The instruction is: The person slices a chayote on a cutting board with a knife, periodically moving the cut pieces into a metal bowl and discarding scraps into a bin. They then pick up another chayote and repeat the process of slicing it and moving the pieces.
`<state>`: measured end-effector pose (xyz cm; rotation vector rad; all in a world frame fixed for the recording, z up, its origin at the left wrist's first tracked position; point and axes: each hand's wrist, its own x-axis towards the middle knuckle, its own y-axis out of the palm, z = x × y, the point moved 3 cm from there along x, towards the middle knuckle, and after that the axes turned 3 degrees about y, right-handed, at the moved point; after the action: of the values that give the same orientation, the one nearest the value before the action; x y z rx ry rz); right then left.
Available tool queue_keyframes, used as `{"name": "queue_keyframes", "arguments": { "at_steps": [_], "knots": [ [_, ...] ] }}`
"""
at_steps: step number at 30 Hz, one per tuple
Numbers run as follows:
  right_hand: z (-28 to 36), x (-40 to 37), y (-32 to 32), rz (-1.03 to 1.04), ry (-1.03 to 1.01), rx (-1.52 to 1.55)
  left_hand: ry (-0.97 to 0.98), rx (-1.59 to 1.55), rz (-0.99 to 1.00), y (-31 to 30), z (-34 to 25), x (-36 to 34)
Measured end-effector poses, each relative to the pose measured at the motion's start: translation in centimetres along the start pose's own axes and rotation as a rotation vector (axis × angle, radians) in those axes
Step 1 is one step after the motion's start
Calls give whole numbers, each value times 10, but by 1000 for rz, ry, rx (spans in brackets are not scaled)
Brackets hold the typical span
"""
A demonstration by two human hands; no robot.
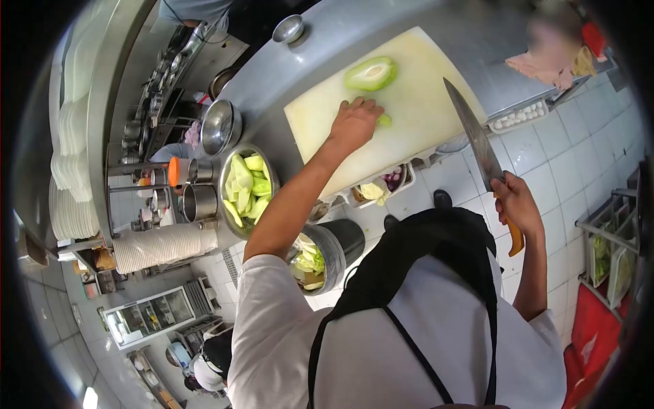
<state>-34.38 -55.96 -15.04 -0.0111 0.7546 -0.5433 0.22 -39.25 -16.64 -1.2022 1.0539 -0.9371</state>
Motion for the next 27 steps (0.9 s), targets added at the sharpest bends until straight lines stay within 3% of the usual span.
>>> {"name": "queue_keyframes", "arguments": {
  "at_steps": [4, 7, 8, 11, 12, 16, 20, 23, 26, 27],
  "knots": [
    [11, 11, 6, 56, -32, -31, -137, -253, -213, -4, 26, -27],
    [16, 19, 13, 110, -43, -68, -496, -727, -185, -4, 65, -55],
    [19, 20, 17, 129, -38, -79, -573, -1015, -226, 8, 80, -67],
    [28, 22, 32, 191, -29, -134, -817, -1465, -238, 6, 85, -96],
    [29, 22, 38, 210, -26, -155, -808, -1532, -230, 13, 88, -103],
    [34, 22, 57, 274, -25, -190, -822, -1605, -369, 27, 92, -112],
    [33, 22, 66, 313, -23, -242, -892, -1261, -477, 48, 92, -116],
    [26, 20, 69, 320, -13, -234, -953, -888, -420, 12, 58, -123],
    [19, 20, 69, 315, -15, -218, -924, -583, -488, 32, 42, -132],
    [18, 19, 68, 315, -21, -217, -897, -617, -484, 35, 41, -132]
  ]
}}
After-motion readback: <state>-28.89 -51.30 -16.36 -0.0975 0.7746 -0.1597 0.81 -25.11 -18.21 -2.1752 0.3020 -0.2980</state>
